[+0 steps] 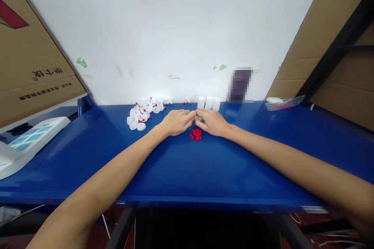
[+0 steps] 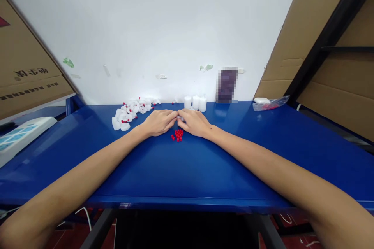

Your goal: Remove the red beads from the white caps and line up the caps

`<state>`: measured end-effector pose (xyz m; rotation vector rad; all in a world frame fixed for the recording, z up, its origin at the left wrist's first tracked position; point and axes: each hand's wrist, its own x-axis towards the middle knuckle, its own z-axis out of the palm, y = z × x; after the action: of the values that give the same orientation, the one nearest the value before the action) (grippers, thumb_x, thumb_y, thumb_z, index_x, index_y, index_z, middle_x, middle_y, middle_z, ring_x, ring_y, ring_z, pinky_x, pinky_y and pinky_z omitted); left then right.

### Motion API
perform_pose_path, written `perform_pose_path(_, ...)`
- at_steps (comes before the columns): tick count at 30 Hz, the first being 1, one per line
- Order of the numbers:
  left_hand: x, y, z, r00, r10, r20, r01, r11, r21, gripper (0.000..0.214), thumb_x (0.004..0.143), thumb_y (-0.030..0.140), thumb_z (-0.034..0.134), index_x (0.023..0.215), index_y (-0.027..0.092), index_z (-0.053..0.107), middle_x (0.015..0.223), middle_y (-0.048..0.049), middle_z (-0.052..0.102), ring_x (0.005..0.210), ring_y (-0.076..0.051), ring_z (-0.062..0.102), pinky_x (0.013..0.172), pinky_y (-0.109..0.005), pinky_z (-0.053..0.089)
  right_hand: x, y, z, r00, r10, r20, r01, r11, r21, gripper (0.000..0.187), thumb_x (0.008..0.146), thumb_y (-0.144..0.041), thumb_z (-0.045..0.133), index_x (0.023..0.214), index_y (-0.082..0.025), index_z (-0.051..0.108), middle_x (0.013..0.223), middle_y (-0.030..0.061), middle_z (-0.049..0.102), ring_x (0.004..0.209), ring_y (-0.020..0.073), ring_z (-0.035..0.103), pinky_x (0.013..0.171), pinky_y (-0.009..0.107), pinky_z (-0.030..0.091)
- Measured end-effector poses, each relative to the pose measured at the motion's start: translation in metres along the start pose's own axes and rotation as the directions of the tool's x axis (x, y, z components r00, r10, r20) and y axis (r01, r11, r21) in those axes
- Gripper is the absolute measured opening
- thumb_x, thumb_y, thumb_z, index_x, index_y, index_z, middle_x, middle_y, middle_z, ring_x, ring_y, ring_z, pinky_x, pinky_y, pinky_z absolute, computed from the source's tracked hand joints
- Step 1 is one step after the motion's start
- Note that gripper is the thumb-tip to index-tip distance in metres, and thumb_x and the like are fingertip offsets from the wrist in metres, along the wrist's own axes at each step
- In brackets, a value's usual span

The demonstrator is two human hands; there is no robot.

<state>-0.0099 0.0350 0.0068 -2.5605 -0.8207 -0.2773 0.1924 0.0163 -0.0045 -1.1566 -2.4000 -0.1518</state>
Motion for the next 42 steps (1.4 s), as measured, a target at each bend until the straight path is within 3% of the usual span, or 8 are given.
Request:
perform_pose_path(9,0.001,0.001,-0.001,0.997,-0.039,0.071,0.048,0.99,-0.132,0.021,0.102,0.027,0.03,0.105,0.017,0.048,0.095,-0.0096,0.068,0.084,-0.023,0.065,0.072,-0.033,0.045,0.001,0.005,0.005,0.996,-0.083,-0.045,0.085,0.994,0.063,0.023,0.099,-0.029,0.04,0.097,-0.018,0.06,0.094,0.0069,0.062,0.076,0.0183,0.055,0.067,0.029,0.039)
perform_pose_path(15,-0.002,-0.004,0.004,0.991,-0.127,0.045,0.134,0.944,-0.302,0.032,0.103,0.03,0.026,0.095,0.017,0.054,0.077,-0.0057,0.065,0.067,-0.019,0.06,0.067,-0.031,0.04,-0.003,0.007,0.005,0.99,-0.038,-0.133,0.055,0.991,0.123,0.032,0.102,-0.033,0.038,0.116,-0.022,0.064,0.112,0.0088,0.061,0.09,0.0203,0.06,0.074,0.031,0.045)
perform_pose_path(19,-0.008,-0.007,0.005,0.988,-0.144,0.062,0.157,0.897,-0.413,0.049,0.104,0.036,0.023,0.072,0.018,0.055,0.064,-0.0031,0.059,0.059,-0.015,0.054,0.064,-0.029,0.037,-0.004,0.009,0.008,0.969,0.055,-0.239,-0.016,0.986,0.163,0.036,0.101,-0.039,0.041,0.121,-0.022,0.066,0.12,0.0099,0.054,0.082,0.0184,0.059,0.076,0.033,0.047)
perform_pose_path(24,-0.009,-0.006,0.001,0.976,-0.109,0.189,0.169,0.926,-0.338,0.054,0.101,0.04,0.029,0.061,0.017,0.056,0.067,-0.0068,0.064,0.062,-0.017,0.056,0.062,-0.03,0.034,0.001,0.02,0.01,0.885,0.308,-0.348,-0.194,0.926,0.324,0.041,0.099,-0.041,0.041,0.116,-0.019,0.071,0.09,0.0066,0.055,0.081,0.0221,0.059,0.079,0.036,0.047)
perform_pose_path(28,-0.009,-0.005,-0.003,0.978,-0.043,0.203,0.115,0.926,-0.359,0.037,0.091,0.03,0.041,0.058,0.018,0.052,0.068,-0.0051,0.064,0.063,-0.017,0.056,0.058,-0.031,0.031,0.006,0.031,0.012,0.823,0.447,-0.35,-0.266,0.849,0.458,0.041,0.093,-0.041,0.047,0.111,-0.015,0.074,0.081,0.0059,0.062,0.075,0.0216,0.059,0.078,0.035,0.047)
perform_pose_path(34,-0.01,-0.005,-0.007,0.98,-0.062,0.187,0.134,0.906,-0.402,0.028,0.082,0.028,0.048,0.056,0.019,0.04,0.056,-0.0012,0.052,0.053,-0.015,0.046,0.054,-0.032,0.026,0.009,0.041,0.015,0.753,0.592,-0.286,-0.372,0.743,0.557,0.036,0.083,-0.037,0.054,0.102,-0.015,0.075,0.067,0.0022,0.064,0.063,0.0194,0.059,0.068,0.032,0.048)
perform_pose_path(42,-0.011,-0.002,-0.007,0.98,-0.087,0.179,0.154,0.9,-0.407,0.015,0.079,0.028,0.05,0.067,0.021,0.045,0.059,0.0002,0.053,0.054,-0.015,0.045,0.054,-0.031,0.027,0.009,0.039,0.015,0.801,0.574,-0.171,-0.375,0.703,0.605,0.038,0.084,-0.031,0.052,0.112,-0.013,0.072,0.073,0.0032,0.068,0.044,0.0131,0.056,0.06,0.031,0.051)
